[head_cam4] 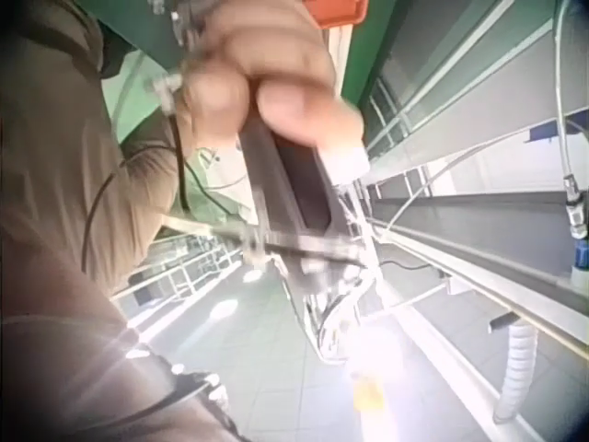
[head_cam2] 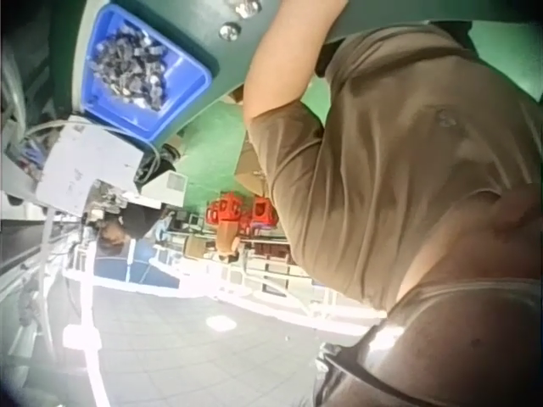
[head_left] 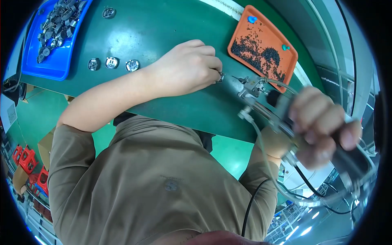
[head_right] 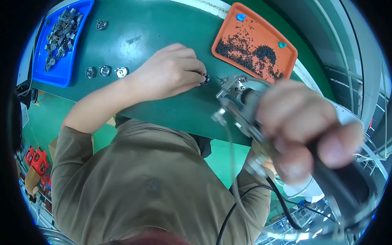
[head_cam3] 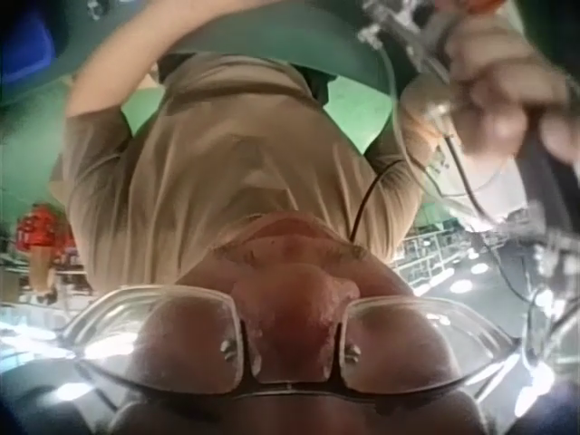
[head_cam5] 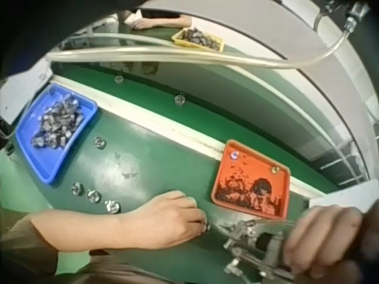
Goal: The person processes small metallic circular components at an industrial workstation using a handheld pneumatic or electric assembly tool.
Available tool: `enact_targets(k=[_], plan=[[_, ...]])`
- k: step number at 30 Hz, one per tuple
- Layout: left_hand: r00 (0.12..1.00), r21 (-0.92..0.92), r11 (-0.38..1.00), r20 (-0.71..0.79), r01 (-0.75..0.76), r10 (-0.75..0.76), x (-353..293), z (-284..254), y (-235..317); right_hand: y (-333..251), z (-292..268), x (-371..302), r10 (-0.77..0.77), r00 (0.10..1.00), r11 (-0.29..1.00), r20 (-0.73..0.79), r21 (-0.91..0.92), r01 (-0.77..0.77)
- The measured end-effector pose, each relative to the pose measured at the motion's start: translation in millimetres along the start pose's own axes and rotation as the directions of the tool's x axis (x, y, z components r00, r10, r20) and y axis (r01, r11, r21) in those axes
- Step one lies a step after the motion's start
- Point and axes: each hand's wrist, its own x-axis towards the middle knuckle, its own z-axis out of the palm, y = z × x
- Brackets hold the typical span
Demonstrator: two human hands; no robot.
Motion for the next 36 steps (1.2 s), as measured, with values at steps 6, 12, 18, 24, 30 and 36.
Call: enact_targets(k=[6,12,18,24,30,36], plan=[[0.999,0.014,1.0,-0.035,-0.01,0.011,-1.3,0.3,-3.2,-15.8,-2.5,-14.0,-0.063,0.99,0.996,-0.127,0.048,0.069],[0.999,-0.02,1.0,-0.034,-0.011,0.011,3.9,7.0,-4.8,-7.8,-12.1,-12.1,0.034,0.999,0.997,-0.01,0.063,-0.034],[0.999,-0.015,1.0,-0.046,-0.005,0.004,2.4,9.1,-2.9,9.3,-8.3,-10.1,-0.01,0.998,0.986,0.067,0.168,-0.002],[1.0,-0.027,1.0,-0.017,0.016,-0.017,0.3,7.4,-3.3,13.1,-0.3,-8.3,0.0,0.996,0.993,0.086,0.121,-0.011],[1.0,-0.02,1.0,-0.015,0.013,-0.013,0.6,6.3,-3.3,19.8,5.7,-10.4,-0.021,0.997,0.986,0.068,0.166,0.01],[1.0,-0.028,1.0,-0.017,0.011,-0.012,1.8,7.2,-3.2,21.0,6.1,-9.8,-0.012,0.998,0.988,0.057,0.157,0.003]])
